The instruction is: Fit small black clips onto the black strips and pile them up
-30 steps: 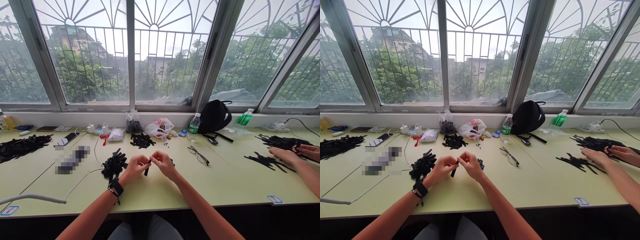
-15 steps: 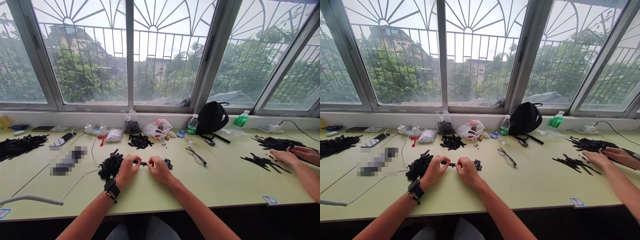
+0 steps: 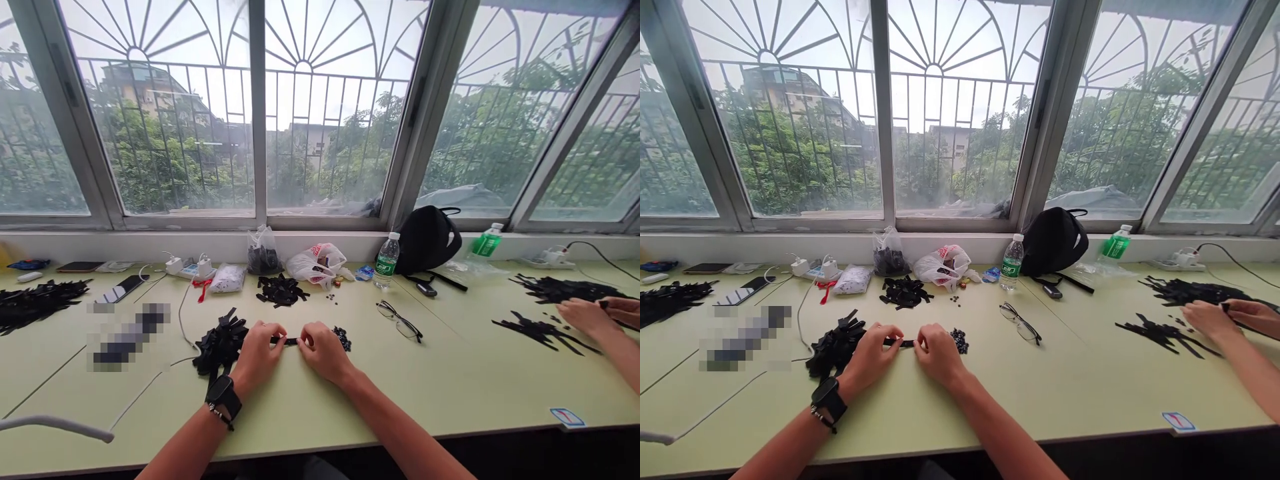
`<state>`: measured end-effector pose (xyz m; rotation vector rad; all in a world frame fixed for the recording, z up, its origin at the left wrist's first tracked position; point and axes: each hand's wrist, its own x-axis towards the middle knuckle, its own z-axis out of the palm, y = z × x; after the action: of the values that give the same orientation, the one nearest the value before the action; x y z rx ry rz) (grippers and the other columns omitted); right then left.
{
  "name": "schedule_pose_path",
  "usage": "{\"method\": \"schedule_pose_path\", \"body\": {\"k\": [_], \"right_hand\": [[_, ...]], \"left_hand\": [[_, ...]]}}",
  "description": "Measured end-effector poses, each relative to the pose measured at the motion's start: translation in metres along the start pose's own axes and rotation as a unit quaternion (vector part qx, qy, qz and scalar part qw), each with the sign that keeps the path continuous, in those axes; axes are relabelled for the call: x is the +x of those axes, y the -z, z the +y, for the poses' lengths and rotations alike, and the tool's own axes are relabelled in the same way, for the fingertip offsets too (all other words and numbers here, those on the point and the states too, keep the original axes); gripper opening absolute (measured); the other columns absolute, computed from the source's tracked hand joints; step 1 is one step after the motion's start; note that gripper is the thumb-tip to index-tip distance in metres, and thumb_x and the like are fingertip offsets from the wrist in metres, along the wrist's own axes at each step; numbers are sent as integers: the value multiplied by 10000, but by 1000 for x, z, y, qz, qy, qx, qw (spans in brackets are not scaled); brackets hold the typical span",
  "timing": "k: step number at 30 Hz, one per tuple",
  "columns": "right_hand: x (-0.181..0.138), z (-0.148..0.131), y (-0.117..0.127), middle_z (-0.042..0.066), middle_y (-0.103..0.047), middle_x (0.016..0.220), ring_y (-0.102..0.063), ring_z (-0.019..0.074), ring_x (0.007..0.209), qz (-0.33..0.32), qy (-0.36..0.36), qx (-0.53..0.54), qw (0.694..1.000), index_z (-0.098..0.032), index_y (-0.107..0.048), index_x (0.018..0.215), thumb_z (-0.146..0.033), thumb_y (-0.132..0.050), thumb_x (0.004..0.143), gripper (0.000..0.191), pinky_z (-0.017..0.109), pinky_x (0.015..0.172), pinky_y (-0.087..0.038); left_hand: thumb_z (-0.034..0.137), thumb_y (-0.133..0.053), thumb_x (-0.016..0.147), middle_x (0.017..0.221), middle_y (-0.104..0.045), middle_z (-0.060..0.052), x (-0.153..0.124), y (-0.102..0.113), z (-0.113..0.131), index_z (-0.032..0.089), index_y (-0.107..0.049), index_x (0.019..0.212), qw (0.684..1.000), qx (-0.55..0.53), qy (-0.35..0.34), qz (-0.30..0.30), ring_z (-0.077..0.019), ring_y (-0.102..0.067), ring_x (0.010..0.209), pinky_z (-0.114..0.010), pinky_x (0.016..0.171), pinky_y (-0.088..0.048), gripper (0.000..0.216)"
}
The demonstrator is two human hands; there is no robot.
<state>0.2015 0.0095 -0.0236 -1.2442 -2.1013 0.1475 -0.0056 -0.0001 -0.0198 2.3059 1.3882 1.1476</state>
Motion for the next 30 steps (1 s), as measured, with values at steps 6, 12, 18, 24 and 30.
{"method": "schedule_pose_path", "body": {"k": [6, 12, 18, 24, 30], "right_hand": [[0, -3, 3, 22, -618, 700, -555, 197, 720, -3, -11, -2, 1000, -220, -527, 731, -162, -602, 843, 147, 301, 648, -344], [0, -1, 2, 14, -622, 721, -565, 186, 730, -7, -12, -5, 1000, -211, -553, 742, -149, -607, 837, 125, 288, 660, -348], [0, -1, 7, 8, -615, 749, -563, 185, 753, 15, -18, -11, 1000, -208, -583, 790, -198, -612, 867, 82, 280, 679, -365], [14, 28, 41, 24, -627, 807, -591, 201, 832, 117, -38, -12, 992, -212, -625, 837, -226, -565, 904, 91, 293, 759, -407], [15, 57, 57, 24, -659, 773, -604, 196, 770, 65, -77, -31, 994, -213, -682, 771, -223, -595, 844, 114, 294, 731, -410]], "left_hand": [[201, -614, 896, 886, -750, -54, 0, 2, 5, 250, -739, 909, 1000, 3, 3, -8, -272, -623, 911, -363, 792, -450, 134], [184, -610, 899, 878, -731, -44, -1, 2, 6, 248, -732, 908, 1000, 18, -4, -8, -260, -603, 891, -369, 807, -455, 138], [106, -570, 904, 1029, -723, -36, -1, 4, 8, 288, -754, 1093, 999, 8, -41, -28, -252, -583, 977, -388, 887, -480, 321], [8, -547, 865, 1123, -750, 4, 1, 6, 11, 336, -794, 1082, 993, -9, -92, -72, -253, -563, 1082, -401, 964, -477, 465], [122, -594, 916, 998, -752, -35, -1, 7, 14, 294, -813, 1008, 994, -7, -89, -66, -264, -564, 1033, -408, 929, -492, 293]]}}
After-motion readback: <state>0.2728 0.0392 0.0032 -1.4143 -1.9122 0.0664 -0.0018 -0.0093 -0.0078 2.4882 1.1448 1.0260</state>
